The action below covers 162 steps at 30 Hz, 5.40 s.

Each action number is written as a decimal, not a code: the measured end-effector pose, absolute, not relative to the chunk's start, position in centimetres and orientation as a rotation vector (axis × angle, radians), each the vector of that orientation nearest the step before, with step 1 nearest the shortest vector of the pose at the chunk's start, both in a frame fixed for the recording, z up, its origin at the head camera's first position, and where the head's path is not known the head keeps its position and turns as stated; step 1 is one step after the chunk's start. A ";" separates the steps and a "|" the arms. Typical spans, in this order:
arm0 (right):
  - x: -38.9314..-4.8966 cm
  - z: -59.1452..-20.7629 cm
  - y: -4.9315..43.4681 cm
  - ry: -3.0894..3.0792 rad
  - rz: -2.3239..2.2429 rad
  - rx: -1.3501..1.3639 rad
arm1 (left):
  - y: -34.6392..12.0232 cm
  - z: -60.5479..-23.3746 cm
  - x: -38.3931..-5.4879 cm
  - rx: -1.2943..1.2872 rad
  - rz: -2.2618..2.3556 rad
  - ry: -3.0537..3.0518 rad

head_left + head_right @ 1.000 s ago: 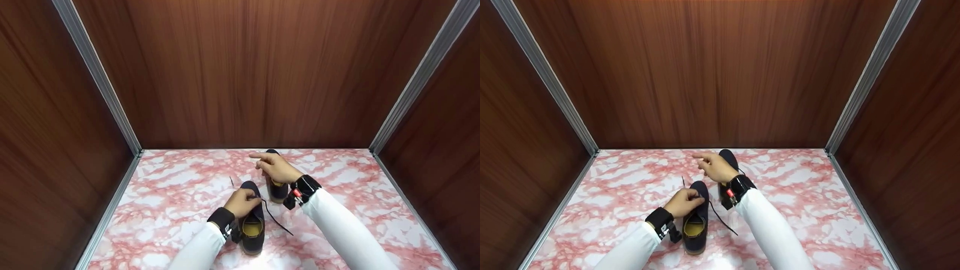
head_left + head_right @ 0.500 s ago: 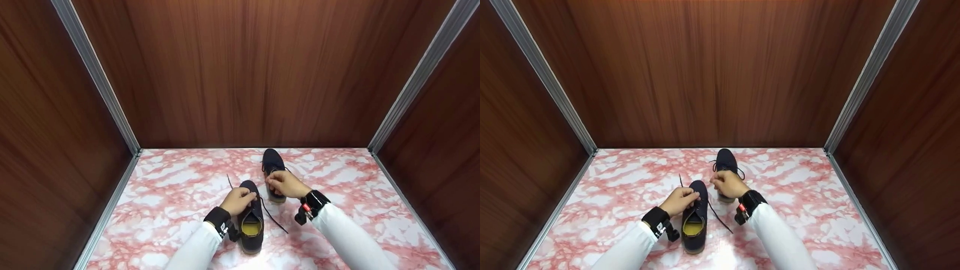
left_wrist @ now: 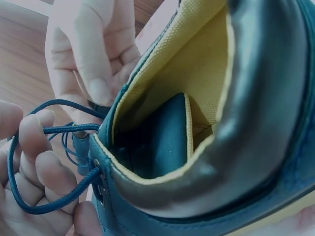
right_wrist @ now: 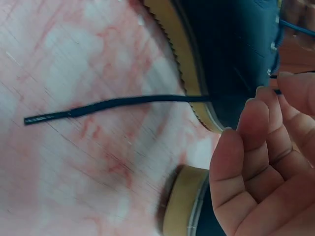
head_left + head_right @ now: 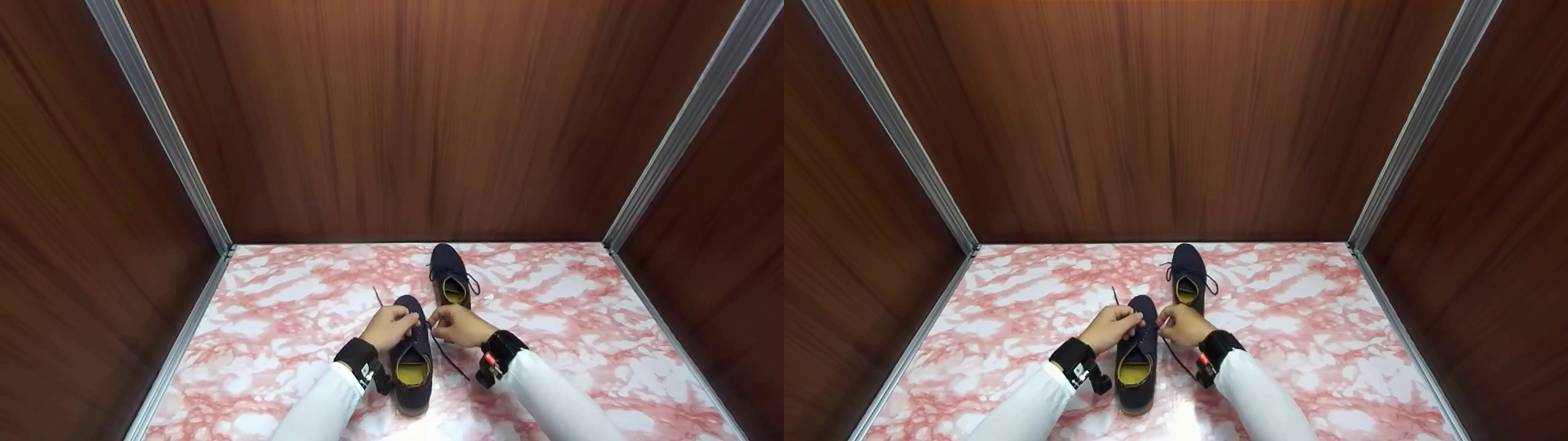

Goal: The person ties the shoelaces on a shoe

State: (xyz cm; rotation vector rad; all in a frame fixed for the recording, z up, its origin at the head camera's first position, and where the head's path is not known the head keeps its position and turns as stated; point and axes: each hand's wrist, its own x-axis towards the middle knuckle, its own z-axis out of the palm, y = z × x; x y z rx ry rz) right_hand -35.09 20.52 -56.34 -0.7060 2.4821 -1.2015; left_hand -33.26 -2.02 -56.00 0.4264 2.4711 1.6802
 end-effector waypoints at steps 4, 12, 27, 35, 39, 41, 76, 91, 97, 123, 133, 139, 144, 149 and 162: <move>-34.9 -56.8 20.5 2.525 -1.167 -0.718 | -1.9 -56.0 -33.2 0.407 1.718 2.439; -34.4 -56.1 20.7 2.587 -1.100 -0.704 | -1.8 -56.1 -33.3 0.344 1.772 2.471; -33.8 -54.6 22.3 2.427 -1.202 -0.664 | -2.5 -55.3 -34.0 0.197 1.943 2.454; -33.8 -53.3 22.9 2.466 -1.124 -0.684 | -3.1 -55.3 -34.1 0.258 1.984 2.363; -33.8 -52.7 23.3 2.463 -1.145 -0.686 | -3.3 -55.5 -34.3 0.282 1.962 2.368; -33.9 -52.5 23.4 2.474 -1.148 -0.692 | -3.4 -55.7 -34.3 0.316 1.949 2.377; -34.0 -49.8 23.4 2.062 -1.800 -0.289 | -2.5 -56.5 -33.7 0.283 1.914 2.553; -32.3 -51.0 20.8 2.307 -1.850 -0.385 | -2.2 -57.0 -33.9 0.296 1.893 2.615; -31.0 -51.9 19.1 2.627 -1.664 -0.642 | -2.1 -57.2 -33.7 0.283 1.911 2.566; -30.9 -54.0 19.3 2.541 -1.271 -0.790 | -3.9 -59.4 -32.7 0.291 1.853 2.515; -32.8 -53.9 20.7 2.586 -1.312 -0.579 | -4.5 -59.9 -32.5 0.410 1.829 2.501; -34.1 -53.7 20.0 2.600 -1.331 -0.543 | -4.6 -59.9 -32.4 0.397 1.825 2.494; -35.3 -54.1 19.2 2.653 -1.319 -0.532 | -4.7 -60.0 -32.3 0.352 1.824 2.460; -36.2 -54.8 18.3 2.719 -1.269 -0.464 | -4.8 -60.1 -32.4 0.334 1.824 2.455; -36.9 -56.3 16.3 2.420 -1.311 -0.163 | -4.6 -60.4 -32.4 0.359 1.822 2.481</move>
